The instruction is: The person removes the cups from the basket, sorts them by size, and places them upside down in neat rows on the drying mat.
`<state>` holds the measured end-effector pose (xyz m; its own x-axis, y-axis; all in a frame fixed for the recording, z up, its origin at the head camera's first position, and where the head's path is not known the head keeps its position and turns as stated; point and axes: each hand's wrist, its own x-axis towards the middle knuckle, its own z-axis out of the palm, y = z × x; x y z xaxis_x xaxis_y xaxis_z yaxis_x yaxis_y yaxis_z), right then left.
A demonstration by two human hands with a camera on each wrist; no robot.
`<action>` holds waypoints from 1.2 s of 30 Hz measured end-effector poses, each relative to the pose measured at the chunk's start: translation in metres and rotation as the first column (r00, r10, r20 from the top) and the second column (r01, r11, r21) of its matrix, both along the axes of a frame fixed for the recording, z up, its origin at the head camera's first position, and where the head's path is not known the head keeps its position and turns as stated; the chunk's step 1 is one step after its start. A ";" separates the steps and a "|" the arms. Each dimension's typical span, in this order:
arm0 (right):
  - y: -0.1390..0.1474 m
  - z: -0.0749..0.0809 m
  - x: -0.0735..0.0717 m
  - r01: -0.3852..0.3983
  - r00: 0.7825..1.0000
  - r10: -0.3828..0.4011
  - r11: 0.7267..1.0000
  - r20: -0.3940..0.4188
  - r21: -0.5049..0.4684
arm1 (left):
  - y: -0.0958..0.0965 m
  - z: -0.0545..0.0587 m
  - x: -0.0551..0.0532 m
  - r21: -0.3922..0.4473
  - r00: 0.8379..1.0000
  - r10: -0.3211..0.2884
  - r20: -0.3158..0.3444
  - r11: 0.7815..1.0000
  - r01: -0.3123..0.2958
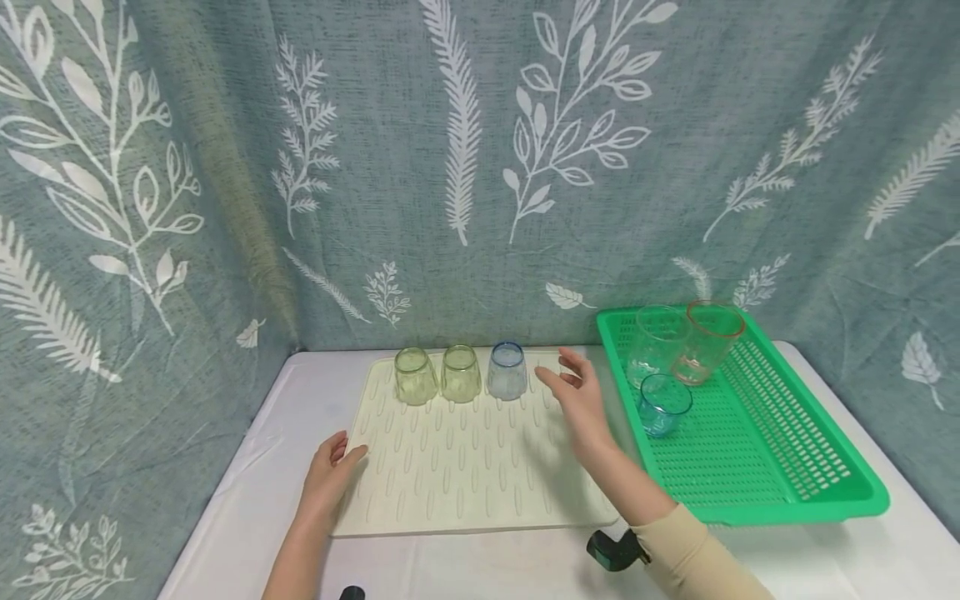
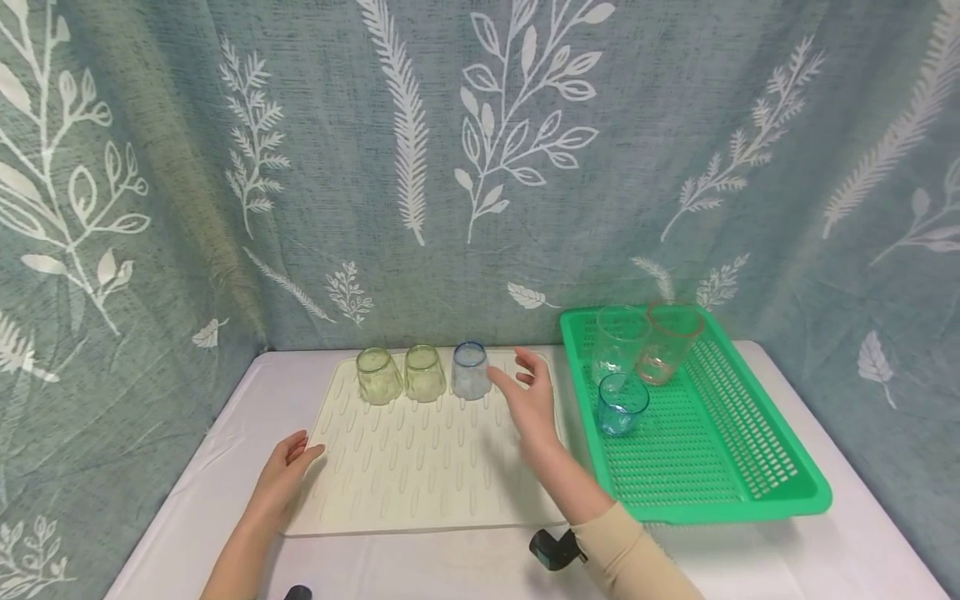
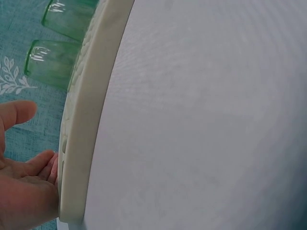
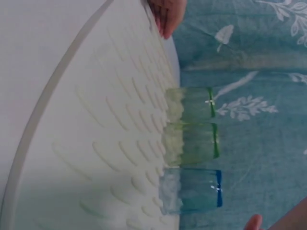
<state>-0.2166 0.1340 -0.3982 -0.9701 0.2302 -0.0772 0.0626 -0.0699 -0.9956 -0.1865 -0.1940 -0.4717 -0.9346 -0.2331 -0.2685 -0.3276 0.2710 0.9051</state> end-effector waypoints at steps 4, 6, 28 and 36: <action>0.012 0.008 0.008 0.004 1.000 -0.004 1.000 -0.012 -0.012 | -0.001 -0.002 -0.001 0.002 1.000 0.001 -0.004 1.000 -0.001; 0.020 0.011 0.012 0.007 1.000 -0.007 1.000 -0.008 -0.015 | -0.001 -0.002 -0.001 0.006 1.000 0.002 -0.006 1.000 -0.002; 0.107 0.011 0.035 0.090 0.996 -0.093 0.985 0.015 0.144 | -0.003 -0.005 -0.002 0.018 1.000 -0.003 -0.024 1.000 0.004; 0.140 0.000 0.037 0.097 0.994 -0.107 0.941 0.012 0.324 | -0.002 -0.006 -0.001 0.025 1.000 0.001 -0.027 1.000 -0.001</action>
<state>-0.1800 0.2741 -0.3986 -0.9386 0.3449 -0.0102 0.1013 0.2471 -0.9637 -0.1878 -0.1958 -0.4778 -0.9414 -0.2276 -0.2489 -0.3032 0.2477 0.9202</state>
